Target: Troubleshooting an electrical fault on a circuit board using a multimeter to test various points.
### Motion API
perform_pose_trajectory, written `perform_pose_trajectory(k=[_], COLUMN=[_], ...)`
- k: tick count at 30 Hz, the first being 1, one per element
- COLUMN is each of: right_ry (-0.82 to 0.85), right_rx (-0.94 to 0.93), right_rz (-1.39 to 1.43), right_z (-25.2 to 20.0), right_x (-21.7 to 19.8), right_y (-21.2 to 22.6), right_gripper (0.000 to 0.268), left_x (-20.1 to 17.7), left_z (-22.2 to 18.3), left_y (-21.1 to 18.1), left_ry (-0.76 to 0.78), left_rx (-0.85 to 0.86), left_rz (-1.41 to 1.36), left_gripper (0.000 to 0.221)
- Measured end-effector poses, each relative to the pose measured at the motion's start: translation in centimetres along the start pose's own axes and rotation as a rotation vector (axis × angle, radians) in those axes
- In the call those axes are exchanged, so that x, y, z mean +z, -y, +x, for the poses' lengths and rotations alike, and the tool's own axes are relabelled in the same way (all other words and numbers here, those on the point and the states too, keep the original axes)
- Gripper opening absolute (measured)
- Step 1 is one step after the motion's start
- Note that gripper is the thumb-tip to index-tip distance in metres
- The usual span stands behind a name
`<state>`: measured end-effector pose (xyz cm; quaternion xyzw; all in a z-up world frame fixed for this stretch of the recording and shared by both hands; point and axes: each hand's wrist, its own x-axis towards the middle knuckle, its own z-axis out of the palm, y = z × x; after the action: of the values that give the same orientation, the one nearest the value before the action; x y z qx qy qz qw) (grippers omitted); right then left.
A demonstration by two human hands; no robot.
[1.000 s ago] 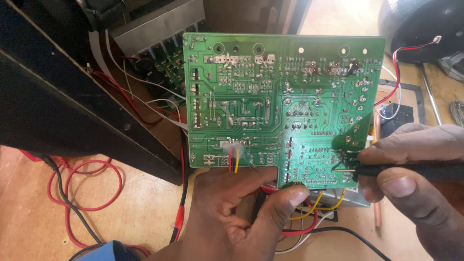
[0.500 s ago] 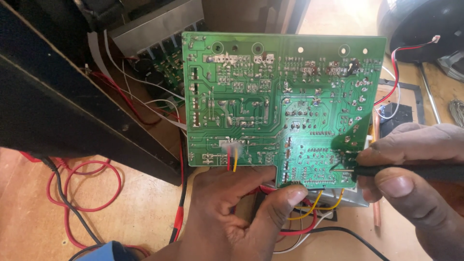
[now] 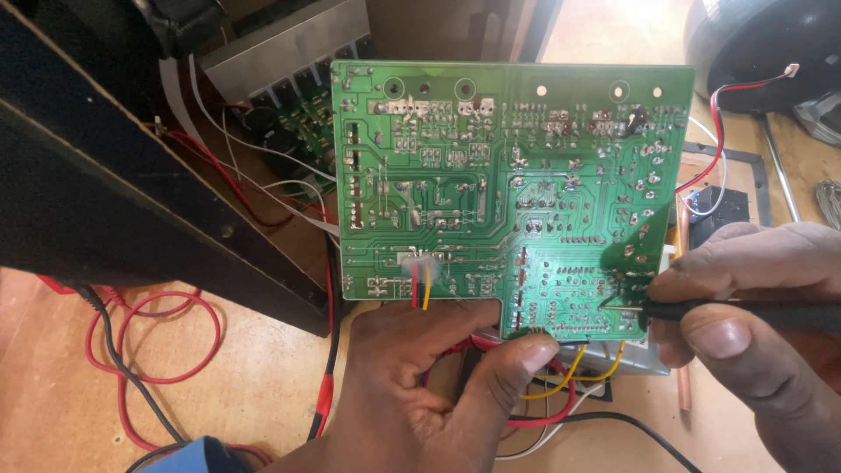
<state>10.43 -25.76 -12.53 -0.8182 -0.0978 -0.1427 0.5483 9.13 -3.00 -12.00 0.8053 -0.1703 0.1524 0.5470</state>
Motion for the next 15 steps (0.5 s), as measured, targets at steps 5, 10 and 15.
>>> perform_pose_trajectory(k=[5,10,15], right_ry=[0.006,-0.034,-0.007], right_rx=[-0.014,0.036,0.004], right_rz=[0.007,0.058,0.009], right_z=[0.0,-0.5,-0.3], right_x=[0.1,0.3,0.1], right_y=[-0.2,0.0,1.6], right_gripper=[0.032,0.032,0.029], left_x=[-0.1,-0.4,-0.9], left_z=[-0.1,0.3,0.4], left_y=[0.0,-0.5,-0.9], left_ry=[-0.013,0.019,0.016], left_rx=[-0.007,0.019,0.042], left_rz=[0.016,-0.003,-0.027], left_gripper=[0.044,0.03,0.025])
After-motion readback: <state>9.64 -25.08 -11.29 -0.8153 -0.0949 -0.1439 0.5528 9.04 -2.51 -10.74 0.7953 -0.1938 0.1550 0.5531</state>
